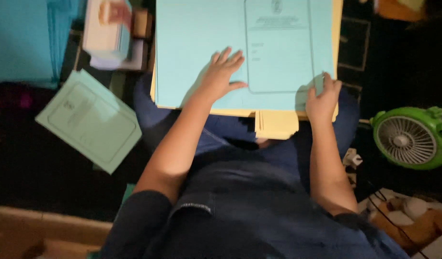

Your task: The person sits on the floor and repeatedly folds light blue documents in half by hand. They place each folded document into a stack on their lap, continuing the process with multiple sheets from a pile on the floor.

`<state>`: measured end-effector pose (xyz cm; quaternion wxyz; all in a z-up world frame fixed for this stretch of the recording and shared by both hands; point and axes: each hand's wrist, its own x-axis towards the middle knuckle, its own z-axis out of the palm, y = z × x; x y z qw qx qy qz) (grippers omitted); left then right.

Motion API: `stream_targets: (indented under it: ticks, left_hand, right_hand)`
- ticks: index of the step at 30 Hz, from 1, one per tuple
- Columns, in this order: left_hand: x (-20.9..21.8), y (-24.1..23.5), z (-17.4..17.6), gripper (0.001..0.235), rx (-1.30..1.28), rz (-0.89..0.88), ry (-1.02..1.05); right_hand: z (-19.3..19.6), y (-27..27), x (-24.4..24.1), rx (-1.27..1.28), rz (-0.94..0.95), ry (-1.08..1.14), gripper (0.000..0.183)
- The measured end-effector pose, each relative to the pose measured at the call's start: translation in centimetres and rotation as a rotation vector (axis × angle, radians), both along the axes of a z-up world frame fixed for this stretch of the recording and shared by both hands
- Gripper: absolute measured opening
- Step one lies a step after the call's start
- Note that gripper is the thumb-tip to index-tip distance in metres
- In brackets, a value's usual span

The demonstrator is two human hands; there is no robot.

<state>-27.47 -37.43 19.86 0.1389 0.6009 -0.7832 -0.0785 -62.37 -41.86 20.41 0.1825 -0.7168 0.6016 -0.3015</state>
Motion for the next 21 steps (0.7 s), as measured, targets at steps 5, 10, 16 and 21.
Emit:
stream_targets:
  ticks: [5, 10, 16, 21]
  left_hand:
    - [0.4, 0.2, 0.8, 0.080, 0.081, -0.049, 0.144]
    - [0.4, 0.1, 0.8, 0.083, 0.088, -0.047, 0.157]
    - [0.4, 0.5, 1.0, 0.088, 0.070, -0.059, 0.180]
    - [0.3, 0.2, 0.3, 0.090, 0.053, -0.058, 0.192]
  right_hand:
    - [-2.8, -0.9, -1.6, -0.107, 0.072, 0.131, 0.048]
    - [-2.7, -1.2, -2.0, -0.034, 0.053, 0.163, 0.049]
    - [-4.3, -1.6, -2.5, -0.145, 0.104, 0.175, 0.049]
    - [-4.0, -1.7, -2.2, -0.223, 0.079, 0.231, 0.039]
